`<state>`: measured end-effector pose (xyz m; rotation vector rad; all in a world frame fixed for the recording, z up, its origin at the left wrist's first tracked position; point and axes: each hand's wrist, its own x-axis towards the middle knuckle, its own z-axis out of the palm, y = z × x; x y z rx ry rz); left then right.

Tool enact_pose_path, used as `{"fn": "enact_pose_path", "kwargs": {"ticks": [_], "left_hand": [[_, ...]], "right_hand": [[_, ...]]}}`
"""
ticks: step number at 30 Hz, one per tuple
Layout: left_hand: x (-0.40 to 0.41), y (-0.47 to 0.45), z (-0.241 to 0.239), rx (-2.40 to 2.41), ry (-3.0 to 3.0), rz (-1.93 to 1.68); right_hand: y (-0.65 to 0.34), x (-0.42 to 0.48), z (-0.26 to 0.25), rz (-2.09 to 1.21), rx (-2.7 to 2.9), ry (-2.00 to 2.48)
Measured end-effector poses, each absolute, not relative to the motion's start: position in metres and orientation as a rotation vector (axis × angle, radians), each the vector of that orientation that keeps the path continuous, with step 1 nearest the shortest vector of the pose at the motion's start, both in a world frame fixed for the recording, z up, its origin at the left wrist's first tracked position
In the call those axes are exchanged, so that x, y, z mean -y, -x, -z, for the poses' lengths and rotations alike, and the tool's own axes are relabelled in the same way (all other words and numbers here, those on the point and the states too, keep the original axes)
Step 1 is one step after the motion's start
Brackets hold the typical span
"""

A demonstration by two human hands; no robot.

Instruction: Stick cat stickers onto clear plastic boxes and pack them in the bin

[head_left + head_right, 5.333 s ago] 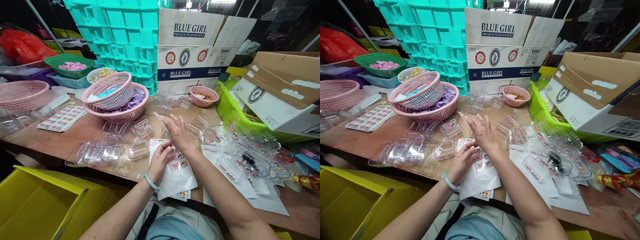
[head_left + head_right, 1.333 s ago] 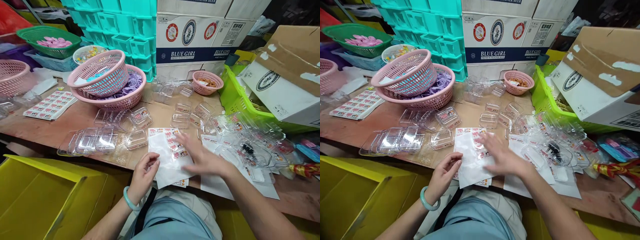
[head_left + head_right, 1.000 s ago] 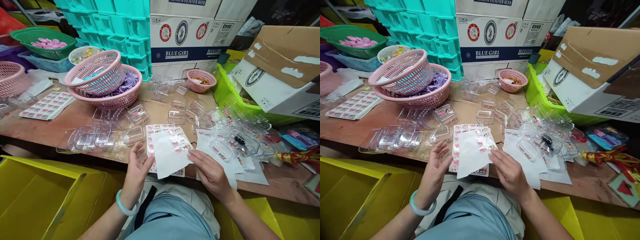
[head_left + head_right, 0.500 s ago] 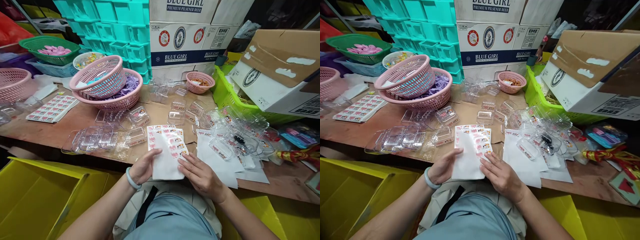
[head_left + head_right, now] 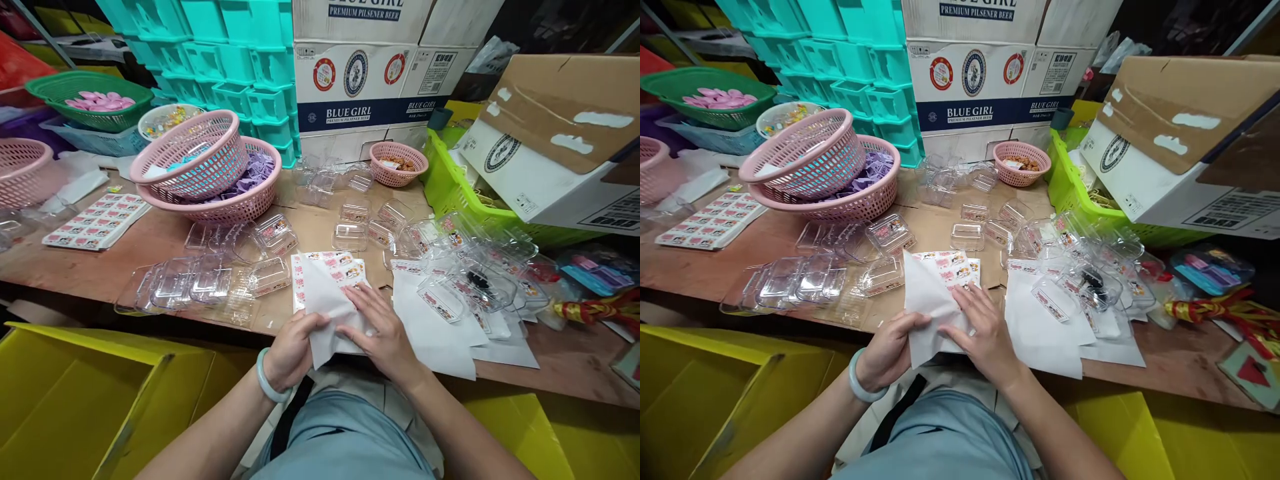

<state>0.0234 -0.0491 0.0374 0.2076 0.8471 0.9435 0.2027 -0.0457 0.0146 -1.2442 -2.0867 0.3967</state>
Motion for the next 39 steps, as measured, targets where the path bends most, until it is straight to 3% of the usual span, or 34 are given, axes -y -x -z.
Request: {"fn": "enact_pose_path", "kwargs": {"ticks": [6, 21, 30, 34, 39], "left_hand": [[0.045, -0.024, -0.036, -0.869, -0.292, -1.005], [0.035, -0.035, -0.035, -0.787, -0.424, -1.002], [0.037, -0.036, -0.033, -0.87, -0.402, -0.971], [0.036, -0.038, -0.035, -0.801, -0.403, -1.007], [0.032, -0.039, -0.034, -0.793, -0.532, -0.985]], "right_hand": [[-0.192, 0.046, 0.005, -0.395, 1.937, 1.137], [-0.209, 0.041, 0.0, -0.358, 1.885, 1.174], [-0.209, 0.036, -0.001, -0.687, 1.424, 1.392], [-0.212, 0.036, -0.002, -0.524, 1.806, 1.244], [-0.211, 0.037, 0.003, -0.288, 1.9, 1.128]]}}
